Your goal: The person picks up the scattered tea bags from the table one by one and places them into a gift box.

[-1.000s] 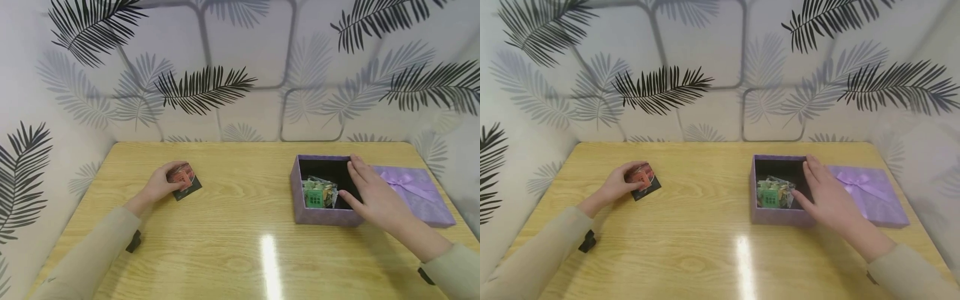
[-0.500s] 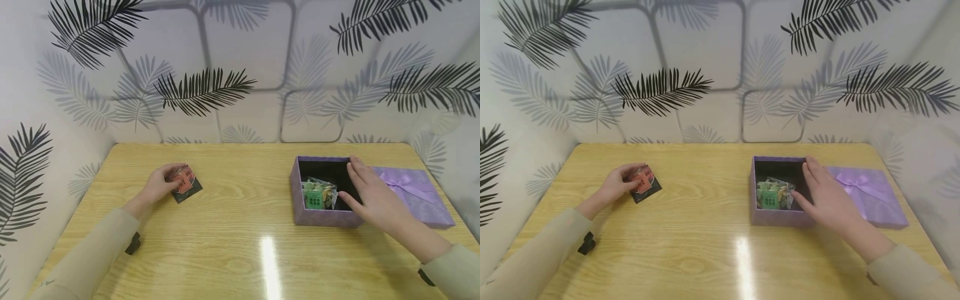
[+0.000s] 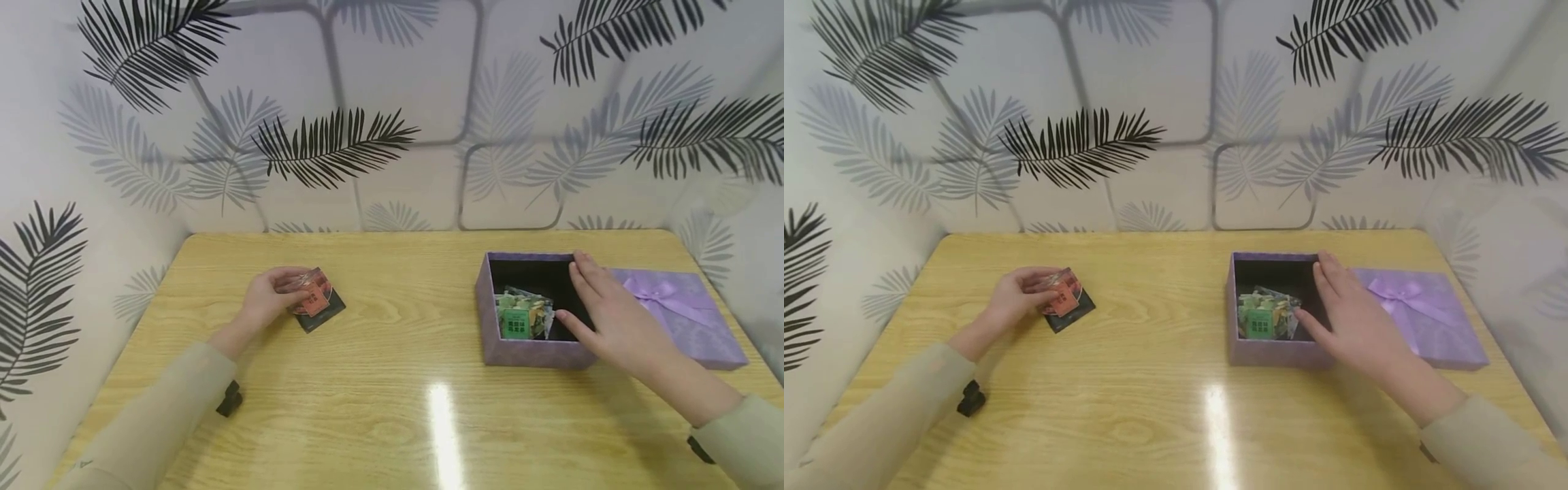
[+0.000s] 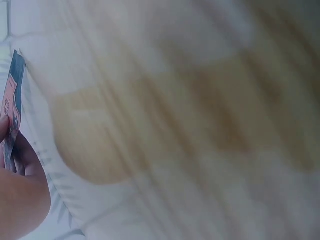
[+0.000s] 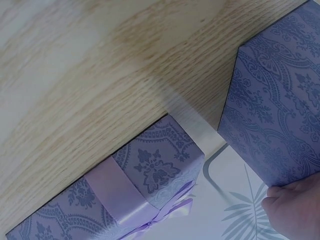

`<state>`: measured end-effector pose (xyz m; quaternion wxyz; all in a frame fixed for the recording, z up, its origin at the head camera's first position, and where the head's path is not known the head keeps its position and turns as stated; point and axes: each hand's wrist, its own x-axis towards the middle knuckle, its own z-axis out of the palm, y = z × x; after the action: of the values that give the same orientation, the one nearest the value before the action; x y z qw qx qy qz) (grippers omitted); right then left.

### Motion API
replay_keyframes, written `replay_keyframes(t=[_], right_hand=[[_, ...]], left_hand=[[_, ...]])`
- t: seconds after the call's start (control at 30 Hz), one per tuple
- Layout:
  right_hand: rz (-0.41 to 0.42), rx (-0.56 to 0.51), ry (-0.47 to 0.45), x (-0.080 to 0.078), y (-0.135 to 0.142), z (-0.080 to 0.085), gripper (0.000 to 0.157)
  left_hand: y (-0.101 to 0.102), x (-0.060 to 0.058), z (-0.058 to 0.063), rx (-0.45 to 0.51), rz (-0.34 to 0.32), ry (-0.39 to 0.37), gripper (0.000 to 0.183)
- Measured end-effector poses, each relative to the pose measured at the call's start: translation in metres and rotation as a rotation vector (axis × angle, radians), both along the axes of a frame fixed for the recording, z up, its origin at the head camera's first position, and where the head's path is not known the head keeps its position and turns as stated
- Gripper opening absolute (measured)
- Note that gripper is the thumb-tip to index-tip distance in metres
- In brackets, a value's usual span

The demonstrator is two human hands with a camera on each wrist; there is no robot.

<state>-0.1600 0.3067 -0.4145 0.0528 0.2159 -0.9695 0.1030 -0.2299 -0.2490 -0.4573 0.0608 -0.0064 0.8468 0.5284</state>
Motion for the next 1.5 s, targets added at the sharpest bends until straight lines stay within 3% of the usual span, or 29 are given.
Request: replay_keyframes(t=[0.2, 0.5, 0.67, 1.23, 1.5], right_hand=[[0.001, 0.009, -0.005, 0.0, 0.0, -0.001, 0.084], [0.003, 0.008, 0.009, 0.0, 0.001, -0.001, 0.084], [0.005, 0.011, 0.012, -0.002, 0.0, 0.001, 0.084], [0.008, -0.005, 0.017, 0.0, 0.001, -0.002, 0.083], [0.014, 0.0, 0.028, -0.002, -0.001, 0.0, 0.083]], left_hand=[[0.015, 0.001, 0.002, 0.055, 0.014, -0.02, 0.045], [0.039, 0.0, 0.003, 0.029, 0.068, -0.045, 0.033], [0.053, -0.001, 0.01, 0.081, 0.073, -0.07, 0.031], [0.111, 0.012, 0.042, 0.185, -0.042, -0.083, 0.03], [0.136, 0.009, 0.055, 0.241, -0.067, -0.094, 0.028]])
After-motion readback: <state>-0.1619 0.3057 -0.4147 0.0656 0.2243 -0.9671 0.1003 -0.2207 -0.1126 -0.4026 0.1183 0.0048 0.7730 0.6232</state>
